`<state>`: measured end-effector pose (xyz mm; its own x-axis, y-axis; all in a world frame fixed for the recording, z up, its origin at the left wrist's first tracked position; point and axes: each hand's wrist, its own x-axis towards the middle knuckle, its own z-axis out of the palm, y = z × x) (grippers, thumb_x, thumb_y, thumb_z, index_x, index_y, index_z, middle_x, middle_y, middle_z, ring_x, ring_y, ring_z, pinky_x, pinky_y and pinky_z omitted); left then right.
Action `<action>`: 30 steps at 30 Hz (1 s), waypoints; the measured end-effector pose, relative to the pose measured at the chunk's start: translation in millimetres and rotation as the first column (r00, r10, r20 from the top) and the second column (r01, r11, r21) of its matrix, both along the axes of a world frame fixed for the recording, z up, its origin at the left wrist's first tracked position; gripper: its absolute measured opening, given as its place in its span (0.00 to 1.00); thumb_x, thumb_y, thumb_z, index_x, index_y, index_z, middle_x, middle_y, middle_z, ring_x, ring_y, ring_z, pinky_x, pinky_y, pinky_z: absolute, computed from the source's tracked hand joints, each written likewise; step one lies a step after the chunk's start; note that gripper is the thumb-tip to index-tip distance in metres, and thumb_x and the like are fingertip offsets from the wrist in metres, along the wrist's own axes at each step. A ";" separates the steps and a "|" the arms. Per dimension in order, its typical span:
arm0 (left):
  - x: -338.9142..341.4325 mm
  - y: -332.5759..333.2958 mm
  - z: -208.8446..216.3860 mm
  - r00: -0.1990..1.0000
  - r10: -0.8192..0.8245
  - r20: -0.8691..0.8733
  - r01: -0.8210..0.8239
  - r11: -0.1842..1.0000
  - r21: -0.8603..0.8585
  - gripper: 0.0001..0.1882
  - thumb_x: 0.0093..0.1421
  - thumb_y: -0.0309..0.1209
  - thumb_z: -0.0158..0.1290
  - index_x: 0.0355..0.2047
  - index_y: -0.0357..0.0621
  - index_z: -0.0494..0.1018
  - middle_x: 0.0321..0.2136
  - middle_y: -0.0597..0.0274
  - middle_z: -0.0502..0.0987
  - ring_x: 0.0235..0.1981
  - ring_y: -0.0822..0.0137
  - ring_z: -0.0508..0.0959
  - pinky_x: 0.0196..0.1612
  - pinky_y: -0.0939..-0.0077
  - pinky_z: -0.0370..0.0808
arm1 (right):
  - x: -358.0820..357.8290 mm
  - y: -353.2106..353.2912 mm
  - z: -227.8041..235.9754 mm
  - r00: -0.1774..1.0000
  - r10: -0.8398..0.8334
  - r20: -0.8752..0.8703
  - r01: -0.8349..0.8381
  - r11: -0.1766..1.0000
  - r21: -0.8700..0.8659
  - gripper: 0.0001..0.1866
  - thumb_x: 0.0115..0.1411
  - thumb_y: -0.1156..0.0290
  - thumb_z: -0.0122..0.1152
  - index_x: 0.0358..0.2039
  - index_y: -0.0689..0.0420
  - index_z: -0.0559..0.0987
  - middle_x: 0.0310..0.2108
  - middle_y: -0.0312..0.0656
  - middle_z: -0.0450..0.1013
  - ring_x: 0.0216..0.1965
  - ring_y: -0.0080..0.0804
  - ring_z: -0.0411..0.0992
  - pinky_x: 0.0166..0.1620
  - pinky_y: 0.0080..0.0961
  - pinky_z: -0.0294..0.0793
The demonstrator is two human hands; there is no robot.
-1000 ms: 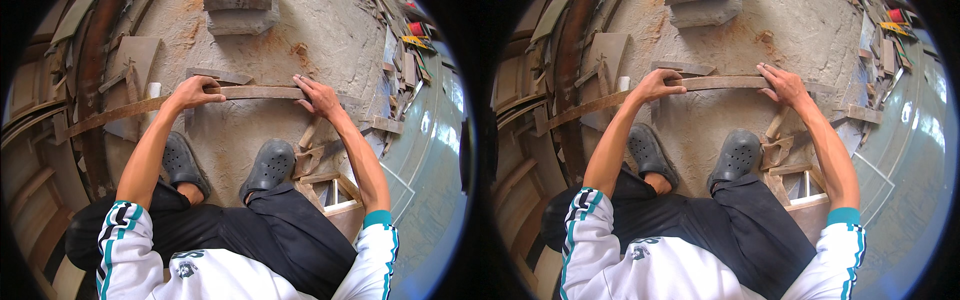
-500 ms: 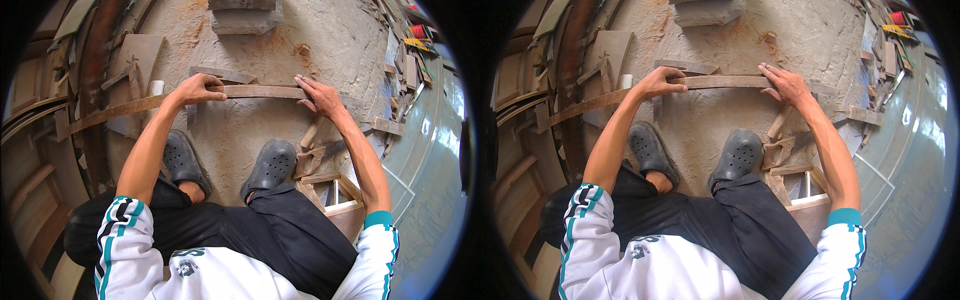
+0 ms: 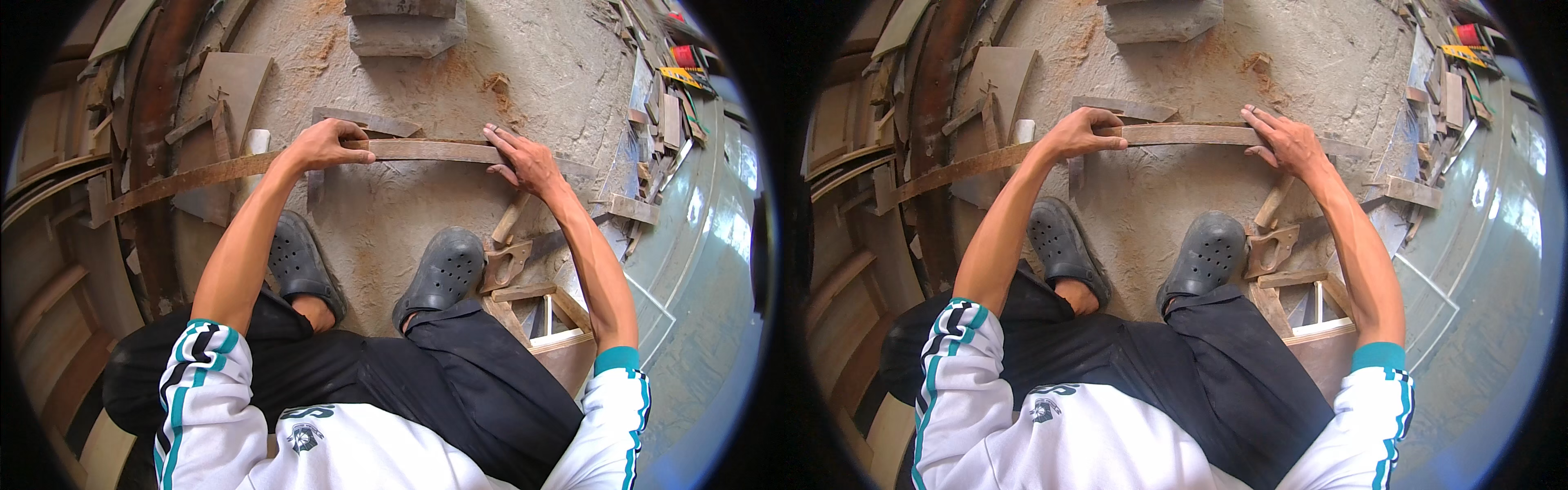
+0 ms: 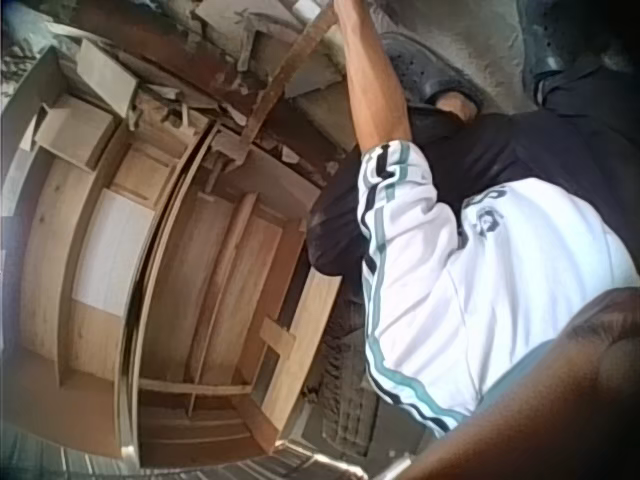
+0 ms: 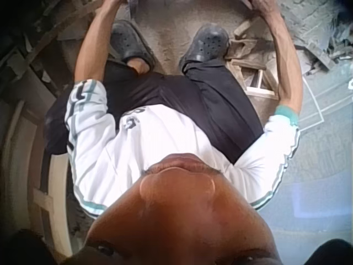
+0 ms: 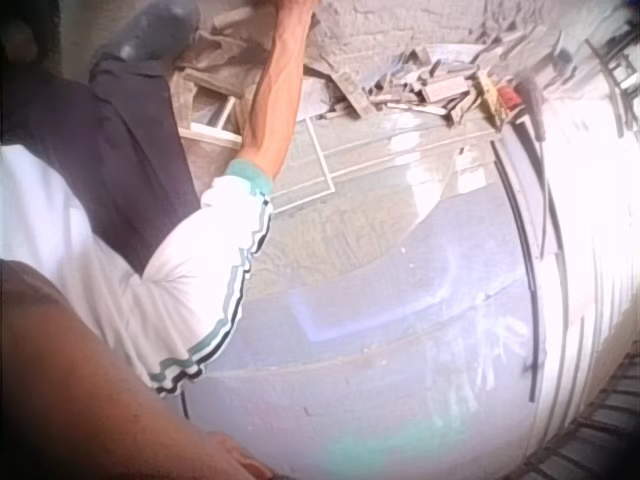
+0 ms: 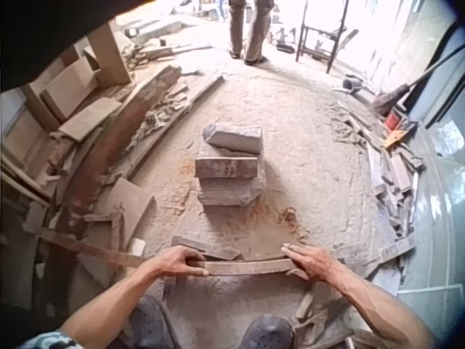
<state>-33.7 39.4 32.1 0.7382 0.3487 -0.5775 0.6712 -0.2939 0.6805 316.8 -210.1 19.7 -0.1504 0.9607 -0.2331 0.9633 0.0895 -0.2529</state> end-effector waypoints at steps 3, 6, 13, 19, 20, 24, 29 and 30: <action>1.3 0.2 -1.5 1.000 0.011 0.015 -0.011 1.000 -0.015 0.35 0.49 0.57 0.71 0.46 0.40 0.84 0.39 0.54 0.85 0.42 0.59 0.83 0.48 0.66 0.77 | 0.8 -0.5 0.0 1.000 0.006 0.003 -0.006 1.000 -0.007 0.41 0.63 0.52 0.66 0.73 0.47 0.62 0.71 0.34 0.64 0.56 0.44 0.76 0.54 0.37 0.81; -2.0 0.9 -4.4 1.000 0.009 0.012 -0.009 1.000 -0.010 0.35 0.48 0.58 0.71 0.46 0.40 0.84 0.39 0.54 0.86 0.42 0.59 0.83 0.48 0.66 0.77 | -0.3 2.5 1.9 1.000 0.016 0.008 -0.016 1.000 -0.015 0.41 0.63 0.52 0.66 0.74 0.46 0.62 0.71 0.34 0.63 0.55 0.44 0.76 0.54 0.37 0.81; -0.2 -3.0 -1.6 0.998 0.028 0.063 -0.031 0.998 0.053 0.32 0.50 0.54 0.71 0.48 0.44 0.83 0.42 0.56 0.85 0.43 0.60 0.84 0.49 0.66 0.78 | 2.1 2.3 2.1 1.000 0.023 -0.005 -0.023 0.999 -0.034 0.42 0.62 0.53 0.66 0.74 0.44 0.61 0.72 0.33 0.62 0.55 0.43 0.76 0.53 0.37 0.81; -9.7 -35.8 -0.8 0.918 -0.121 0.377 -0.077 0.879 0.470 0.19 0.54 0.41 0.70 0.44 0.49 0.83 0.44 0.58 0.85 0.44 0.56 0.84 0.49 0.65 0.80 | -0.6 3.0 5.2 0.999 -0.007 0.033 0.009 0.998 -0.064 0.41 0.62 0.55 0.67 0.74 0.43 0.61 0.72 0.32 0.63 0.54 0.43 0.76 0.52 0.38 0.82; -8.6 -38.2 -1.7 0.909 -0.143 0.390 -0.085 0.855 0.512 0.19 0.54 0.41 0.70 0.44 0.49 0.83 0.44 0.59 0.85 0.44 0.57 0.84 0.49 0.65 0.80 | -1.0 1.9 6.2 0.999 -0.019 0.037 0.022 0.997 -0.070 0.42 0.62 0.56 0.67 0.74 0.44 0.61 0.72 0.32 0.63 0.54 0.43 0.76 0.53 0.38 0.81; -12.1 -41.8 -9.5 0.881 -0.196 0.432 -0.124 0.784 0.609 0.18 0.55 0.45 0.69 0.42 0.51 0.83 0.42 0.64 0.85 0.42 0.60 0.84 0.46 0.66 0.80 | -7.3 5.4 17.0 0.992 -0.031 0.123 0.038 0.998 -0.056 0.44 0.60 0.56 0.69 0.74 0.49 0.61 0.71 0.36 0.65 0.50 0.43 0.76 0.56 0.37 0.78; -10.0 -41.1 -11.2 0.874 -0.233 0.426 -0.100 0.771 0.629 0.19 0.56 0.46 0.69 0.42 0.50 0.83 0.42 0.65 0.85 0.43 0.61 0.84 0.46 0.67 0.80 | 7.3 -12.8 13.6 0.994 -0.081 0.069 0.071 0.988 0.137 0.46 0.54 0.59 0.74 0.72 0.52 0.64 0.69 0.40 0.67 0.50 0.41 0.75 0.57 0.36 0.76; -9.7 -41.1 -11.0 0.876 -0.240 0.419 -0.092 0.770 0.632 0.19 0.56 0.45 0.69 0.42 0.50 0.83 0.42 0.65 0.85 0.43 0.61 0.84 0.46 0.67 0.80 | 10.4 -17.2 12.1 0.996 -0.088 0.024 0.084 0.988 0.126 0.47 0.54 0.61 0.74 0.73 0.53 0.63 0.69 0.41 0.67 0.51 0.42 0.75 0.58 0.37 0.75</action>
<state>-43.4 -1.6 21.2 0.8882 0.4332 0.1533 0.2922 -0.7898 0.5393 327.2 -227.3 31.8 -0.0611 0.9917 -0.1133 0.9756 0.0354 -0.2168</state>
